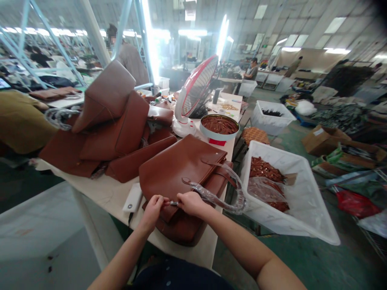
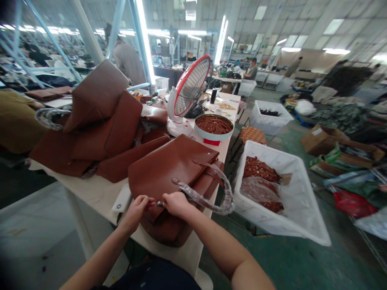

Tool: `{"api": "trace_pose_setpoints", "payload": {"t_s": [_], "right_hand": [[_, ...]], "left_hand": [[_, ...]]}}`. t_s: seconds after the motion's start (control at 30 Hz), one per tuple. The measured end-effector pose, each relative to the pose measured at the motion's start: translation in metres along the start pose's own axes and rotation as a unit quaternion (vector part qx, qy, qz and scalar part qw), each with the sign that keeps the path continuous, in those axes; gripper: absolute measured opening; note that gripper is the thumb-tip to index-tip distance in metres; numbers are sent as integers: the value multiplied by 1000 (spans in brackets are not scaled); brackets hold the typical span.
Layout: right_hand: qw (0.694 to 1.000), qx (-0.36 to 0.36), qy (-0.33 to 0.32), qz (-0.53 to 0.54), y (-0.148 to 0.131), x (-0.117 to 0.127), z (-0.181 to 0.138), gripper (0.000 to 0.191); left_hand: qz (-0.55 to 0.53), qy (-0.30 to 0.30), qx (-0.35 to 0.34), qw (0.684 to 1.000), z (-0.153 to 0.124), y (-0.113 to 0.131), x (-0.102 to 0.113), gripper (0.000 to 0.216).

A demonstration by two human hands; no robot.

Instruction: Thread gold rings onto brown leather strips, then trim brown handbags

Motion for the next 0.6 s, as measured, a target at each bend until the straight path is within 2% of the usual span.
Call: {"api": "trace_pose_setpoints", "payload": {"t_s": [0.1,0.27,0.4,0.5,0.6], "right_hand": [[1000,-9,5,2,6,2,-6,19],[1000,-22,-1,2,16,4,-13,20],[1000,-21,-9,-2,12,4,-12,20],[1000,-20,-8,-6,10,3,-11,20],[1000,-19,-8,-7,11,2,-9,20]], "left_hand": [[45,12,-14,999,2,-4,9,36],[171,15,-48,984,1,-6,17,14],[250,-8,-88,964,2,5,-2,14],[296,-24,-87,951,9,7,-16,11],[332,-31,-79,939,17,6,-23,18]]}}
Point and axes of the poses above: each hand's wrist, its own z-axis towards the middle knuckle, its own x-axis out of the back of the hand, y = z × x, the point moved 8 cm from there along z, towards the middle knuckle, and after that the axes turned 7 degrees about x, right-handed, at the moved point
